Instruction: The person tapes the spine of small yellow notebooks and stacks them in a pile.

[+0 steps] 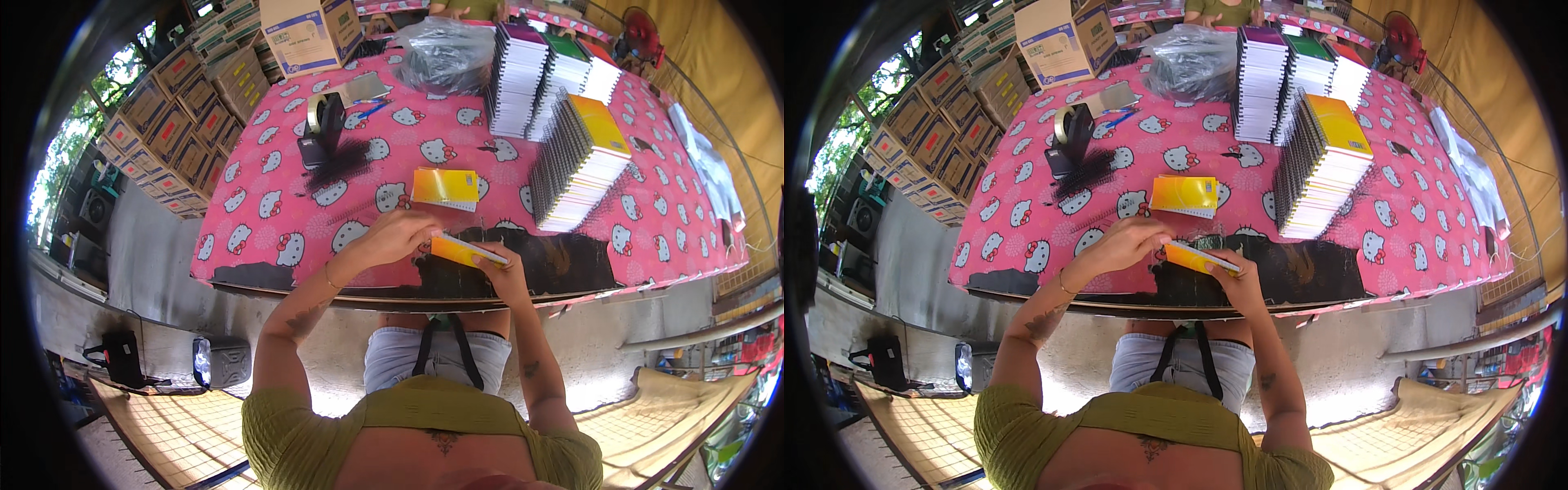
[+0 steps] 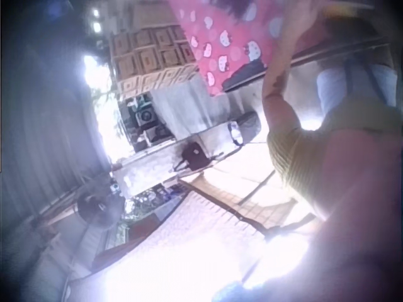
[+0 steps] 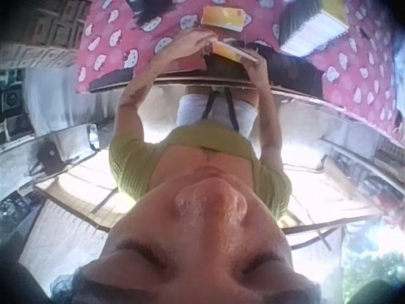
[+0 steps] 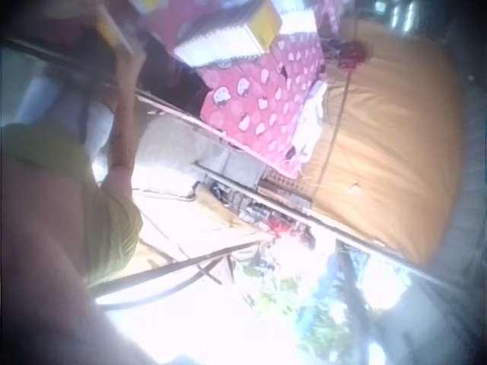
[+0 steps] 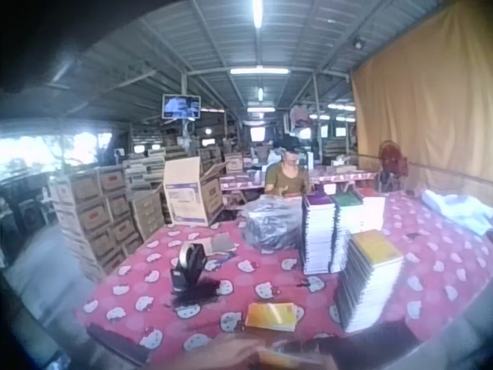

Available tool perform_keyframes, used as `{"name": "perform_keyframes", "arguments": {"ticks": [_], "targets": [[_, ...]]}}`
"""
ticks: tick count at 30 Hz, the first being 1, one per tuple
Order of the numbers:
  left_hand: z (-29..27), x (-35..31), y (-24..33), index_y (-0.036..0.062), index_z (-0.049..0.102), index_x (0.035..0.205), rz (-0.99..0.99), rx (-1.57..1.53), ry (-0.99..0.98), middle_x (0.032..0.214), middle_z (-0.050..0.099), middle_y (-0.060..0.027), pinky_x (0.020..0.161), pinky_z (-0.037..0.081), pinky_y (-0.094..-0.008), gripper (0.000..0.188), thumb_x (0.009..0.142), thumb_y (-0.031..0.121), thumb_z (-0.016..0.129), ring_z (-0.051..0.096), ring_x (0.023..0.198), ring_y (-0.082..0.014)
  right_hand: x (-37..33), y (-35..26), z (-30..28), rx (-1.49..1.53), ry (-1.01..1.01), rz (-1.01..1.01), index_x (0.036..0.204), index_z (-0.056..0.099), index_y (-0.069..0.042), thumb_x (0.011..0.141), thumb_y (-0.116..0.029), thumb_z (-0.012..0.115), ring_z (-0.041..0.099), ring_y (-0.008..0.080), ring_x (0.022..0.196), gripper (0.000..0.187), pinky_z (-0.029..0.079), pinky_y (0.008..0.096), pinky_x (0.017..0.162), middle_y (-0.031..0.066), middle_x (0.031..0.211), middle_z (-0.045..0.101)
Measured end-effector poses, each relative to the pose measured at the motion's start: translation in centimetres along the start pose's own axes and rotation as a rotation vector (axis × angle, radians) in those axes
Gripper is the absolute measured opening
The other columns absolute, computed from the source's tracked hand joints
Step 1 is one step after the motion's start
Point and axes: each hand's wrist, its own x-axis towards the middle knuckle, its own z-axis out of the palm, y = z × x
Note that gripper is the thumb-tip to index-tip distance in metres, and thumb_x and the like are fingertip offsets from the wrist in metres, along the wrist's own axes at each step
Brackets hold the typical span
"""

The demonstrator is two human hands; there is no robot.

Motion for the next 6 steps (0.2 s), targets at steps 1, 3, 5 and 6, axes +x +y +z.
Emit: {"name": "perform_keyframes", "arguments": {"ticks": [1,3,5,6], "targets": [[0.0,-0.1,-0.4,0.0073,0.063,0.116,-0.006,-0.019,-0.055,0.1,0.062,-0.0114,0.068,0.051,-0.0375,0.028,0.089,0.014,0.069,0.064,0.08,-0.0291,-0.1,-0.6,-0.1,-0.017,-0.012,0.086,0.111,0.07,0.0,0.091,-0.01,0.07,0.057,0.0051,0.079,0.023,0.046,0.0207,0.071,0.0003,0.091,0.067],[-0.1,-0.1,0.0,0.0107,0.06,0.129,0.017,-0.008,-0.094,0.115,0.06,-0.0103,0.073,0.052,-0.0399,0.041,0.091,0.02,0.068,0.063,0.086,-0.0295,-0.8,0.1,0.3,0.005,0.066,-0.009,0.112,0.07,0.0,0.091,-0.009,0.07,0.059,0.0071,0.084,0.023,0.047,0.0226,0.077,0.0017,0.094,0.068],[0.2,0.0,2.2,0.015,0.054,0.137,0.015,0.335,0.065,0.127,0.053,-0.0128,0.091,0.042,-0.0488,0.051,0.089,0.026,0.069,0.054,0.108,-0.0332,-1.4,-0.4,0.8,0.055,0.1,-0.027,0.113,0.07,0.0,0.09,-0.006,0.07,0.063,0.013,0.098,0.024,0.048,0.0272,0.09,0.0093,0.103,0.07],[0.8,0.0,3.8,0.0172,0.051,0.141,0.009,0.506,0.14,0.133,0.05,-0.014,0.101,0.036,-0.0533,0.057,0.089,0.029,0.07,0.049,0.119,-0.0351,-1.7,-0.7,1.5,0.127,0.142,-0.043,0.116,0.07,-0.003,0.092,-0.007,0.069,0.063,0.0143,0.1,0.024,0.048,0.0279,0.092,0.0096,0.105,0.071]]}}
